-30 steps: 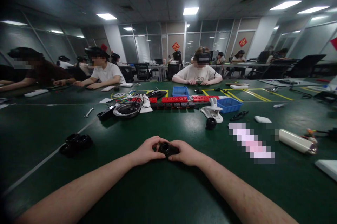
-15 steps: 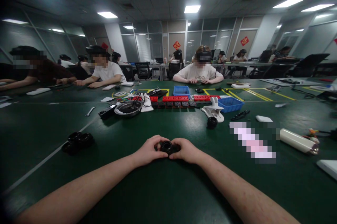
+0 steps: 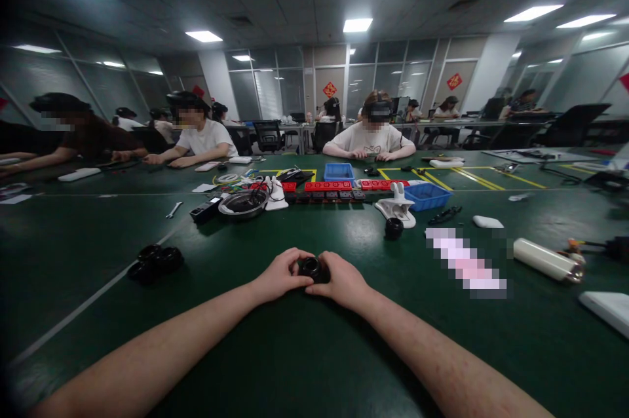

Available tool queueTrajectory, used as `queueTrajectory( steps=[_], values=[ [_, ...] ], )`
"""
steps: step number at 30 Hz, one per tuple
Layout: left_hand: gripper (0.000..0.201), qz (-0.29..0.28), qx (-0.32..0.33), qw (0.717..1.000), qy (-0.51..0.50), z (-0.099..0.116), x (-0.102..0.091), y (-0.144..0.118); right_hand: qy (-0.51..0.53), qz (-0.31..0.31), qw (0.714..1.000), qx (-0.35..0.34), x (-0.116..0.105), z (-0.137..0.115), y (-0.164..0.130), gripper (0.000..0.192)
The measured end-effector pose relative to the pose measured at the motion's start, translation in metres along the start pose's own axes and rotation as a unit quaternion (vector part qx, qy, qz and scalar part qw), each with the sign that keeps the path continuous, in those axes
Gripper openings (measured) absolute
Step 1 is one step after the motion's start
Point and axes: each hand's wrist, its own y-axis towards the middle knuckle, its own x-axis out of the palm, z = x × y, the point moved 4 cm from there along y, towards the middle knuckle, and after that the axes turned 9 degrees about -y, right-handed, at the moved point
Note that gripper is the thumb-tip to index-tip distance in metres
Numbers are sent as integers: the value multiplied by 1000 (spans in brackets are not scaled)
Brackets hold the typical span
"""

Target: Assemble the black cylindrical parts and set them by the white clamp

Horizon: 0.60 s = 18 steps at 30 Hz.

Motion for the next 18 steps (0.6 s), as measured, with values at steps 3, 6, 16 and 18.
queueTrajectory(
  steps=[3,6,16,18],
  values=[
    [40,-46,10,998,-30,-2,-2,2,79,-41,995,-52,-4,1,0,55],
    [42,-75,2,996,-47,-4,-1,3,130,-94,984,-74,-7,1,1,46],
    [43,-89,-15,994,-55,0,-1,3,190,-172,966,-46,-8,4,4,22],
    [43,-87,-11,995,-51,0,-1,2,176,-168,969,-42,-7,5,4,20]
  ],
)
